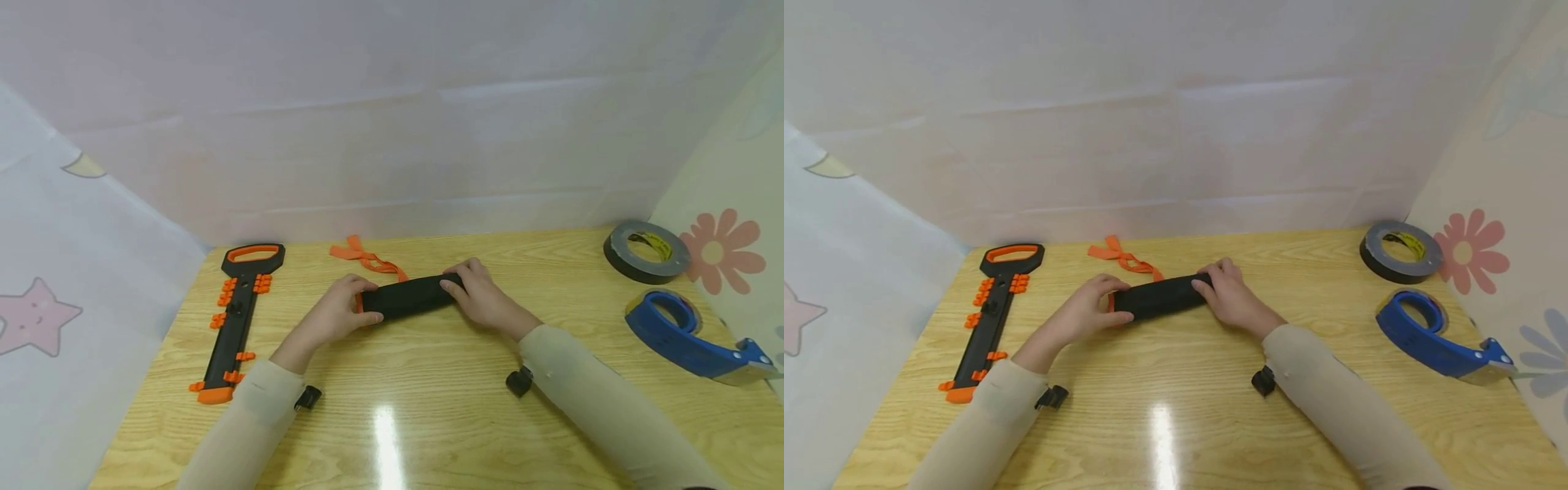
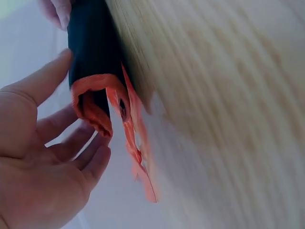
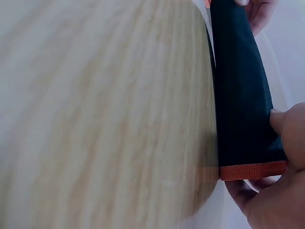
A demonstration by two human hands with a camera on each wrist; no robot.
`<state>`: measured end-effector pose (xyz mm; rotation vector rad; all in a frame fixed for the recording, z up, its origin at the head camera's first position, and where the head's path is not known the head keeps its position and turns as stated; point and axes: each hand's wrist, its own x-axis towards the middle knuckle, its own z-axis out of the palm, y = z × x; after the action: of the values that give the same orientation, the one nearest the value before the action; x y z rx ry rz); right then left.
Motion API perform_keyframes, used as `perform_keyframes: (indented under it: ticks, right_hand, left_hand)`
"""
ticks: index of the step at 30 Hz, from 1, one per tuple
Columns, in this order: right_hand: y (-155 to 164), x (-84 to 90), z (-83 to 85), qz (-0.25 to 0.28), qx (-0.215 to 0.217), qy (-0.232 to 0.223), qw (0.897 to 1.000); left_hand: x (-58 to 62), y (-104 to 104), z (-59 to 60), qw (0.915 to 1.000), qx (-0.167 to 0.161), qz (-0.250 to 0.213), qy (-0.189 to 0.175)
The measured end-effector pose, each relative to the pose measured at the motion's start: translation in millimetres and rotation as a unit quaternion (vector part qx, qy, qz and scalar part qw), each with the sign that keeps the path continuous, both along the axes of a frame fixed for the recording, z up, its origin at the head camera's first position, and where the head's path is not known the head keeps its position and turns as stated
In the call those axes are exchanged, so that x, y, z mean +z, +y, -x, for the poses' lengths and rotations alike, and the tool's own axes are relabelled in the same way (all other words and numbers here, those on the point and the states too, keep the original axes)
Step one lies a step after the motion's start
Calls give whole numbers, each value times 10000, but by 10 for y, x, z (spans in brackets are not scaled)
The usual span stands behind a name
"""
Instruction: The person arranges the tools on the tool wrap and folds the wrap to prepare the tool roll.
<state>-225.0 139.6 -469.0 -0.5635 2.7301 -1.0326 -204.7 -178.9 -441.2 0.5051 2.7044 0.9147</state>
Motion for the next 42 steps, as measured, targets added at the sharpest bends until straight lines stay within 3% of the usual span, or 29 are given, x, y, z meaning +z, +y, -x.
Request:
perform_keyframes:
  ticks: [7, 13, 21, 30, 35, 42]
  right_hand:
    - [-47, 24, 83, -180, -171, -31, 9997]
    - [-82, 32, 165, -115, -444, -130, 9989]
    - [-134, -18, 307, -350, -431, 129, 9984]
    - [34, 43, 231, 19, 223, 116, 9997]
    - [125, 64, 156, -285, 715, 518, 9957]
    - [129, 71, 156, -399, 478, 419, 9972]
  left_hand:
    - [42, 12, 64, 9997, 137, 50, 206]
    - [46, 4, 182, 9996, 241, 175, -2]
    - [-47, -17, 361, 9992, 219, 186, -277]
    - [-55, -61, 347, 9990, -209, 200, -353]
    - [-55, -59, 347, 9988, -364, 233, -209]
    - [-82, -20, 412, 9993, -103, 236, -282]
